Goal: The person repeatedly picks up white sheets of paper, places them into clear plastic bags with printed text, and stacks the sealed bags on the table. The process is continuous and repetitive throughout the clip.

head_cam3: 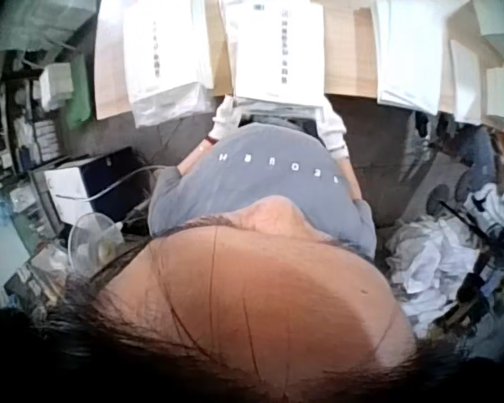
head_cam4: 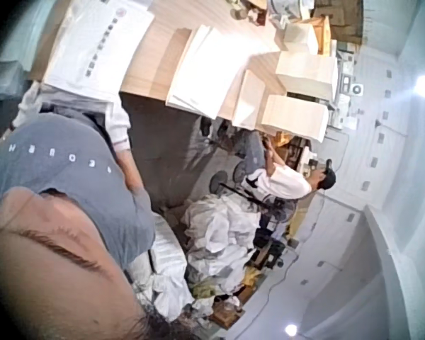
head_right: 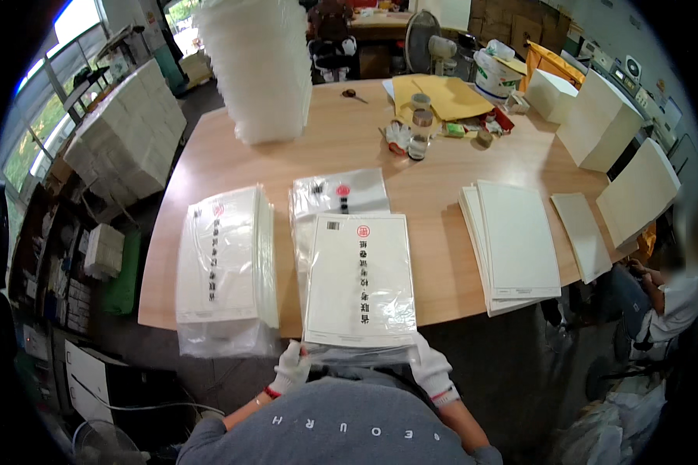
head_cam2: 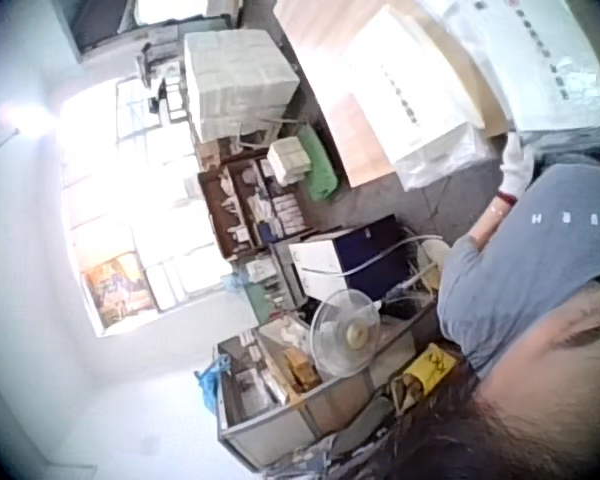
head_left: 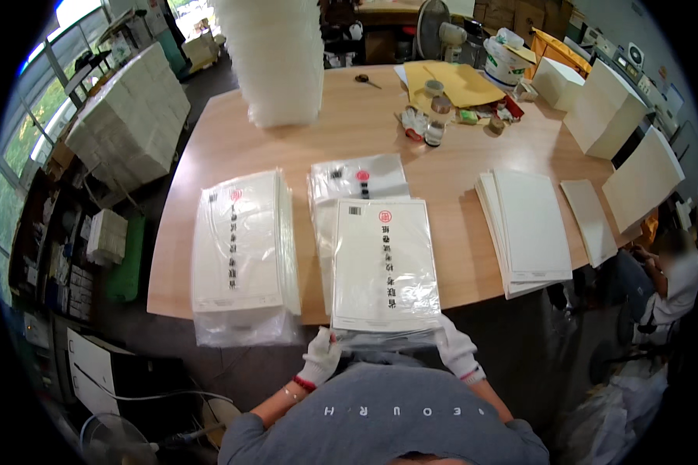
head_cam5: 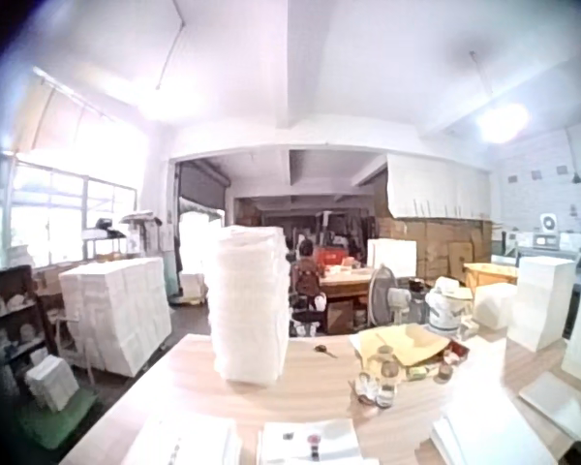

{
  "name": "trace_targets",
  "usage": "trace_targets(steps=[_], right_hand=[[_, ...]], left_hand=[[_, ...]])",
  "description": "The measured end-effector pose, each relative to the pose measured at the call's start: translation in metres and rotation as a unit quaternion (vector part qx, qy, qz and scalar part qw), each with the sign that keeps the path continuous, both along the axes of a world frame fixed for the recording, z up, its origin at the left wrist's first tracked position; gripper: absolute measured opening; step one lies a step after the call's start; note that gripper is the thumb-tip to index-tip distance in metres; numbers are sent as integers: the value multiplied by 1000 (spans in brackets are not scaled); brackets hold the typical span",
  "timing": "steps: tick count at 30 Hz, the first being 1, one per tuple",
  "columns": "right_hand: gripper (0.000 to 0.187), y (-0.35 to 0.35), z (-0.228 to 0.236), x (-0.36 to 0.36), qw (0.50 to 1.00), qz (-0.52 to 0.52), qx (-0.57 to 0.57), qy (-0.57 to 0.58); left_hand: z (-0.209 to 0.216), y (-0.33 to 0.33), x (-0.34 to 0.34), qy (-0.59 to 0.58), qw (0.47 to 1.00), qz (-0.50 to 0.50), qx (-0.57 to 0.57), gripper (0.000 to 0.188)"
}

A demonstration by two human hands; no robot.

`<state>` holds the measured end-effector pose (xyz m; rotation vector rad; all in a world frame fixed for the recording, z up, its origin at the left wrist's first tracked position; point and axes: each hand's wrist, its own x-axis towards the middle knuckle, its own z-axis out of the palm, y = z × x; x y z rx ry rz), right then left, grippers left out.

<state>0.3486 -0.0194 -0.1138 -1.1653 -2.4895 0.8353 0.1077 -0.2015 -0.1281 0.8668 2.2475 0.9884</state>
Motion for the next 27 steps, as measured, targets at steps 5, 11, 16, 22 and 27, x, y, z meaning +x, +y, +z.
trace_targets(steps=[5,11,16,22,27], right_hand=[[38,-16,-25,60,976,30,-216,18],[34,-12,-12,-38,736,-109,-562,360],[26,-11,-19,-150,776,58,-496,385],[28,-81,-14,-263,671,299,-648,202],[37,-102,-17,-268,812,257,-521,62]], left_hand=[[-16,-11,9,-6,965,-140,224,12],[80,17,-8,126,931,-177,295,9],[114,-29,-42,254,869,98,414,22],[54,-83,-170,-49,725,461,510,11],[-56,-173,-207,-152,705,509,470,9]])
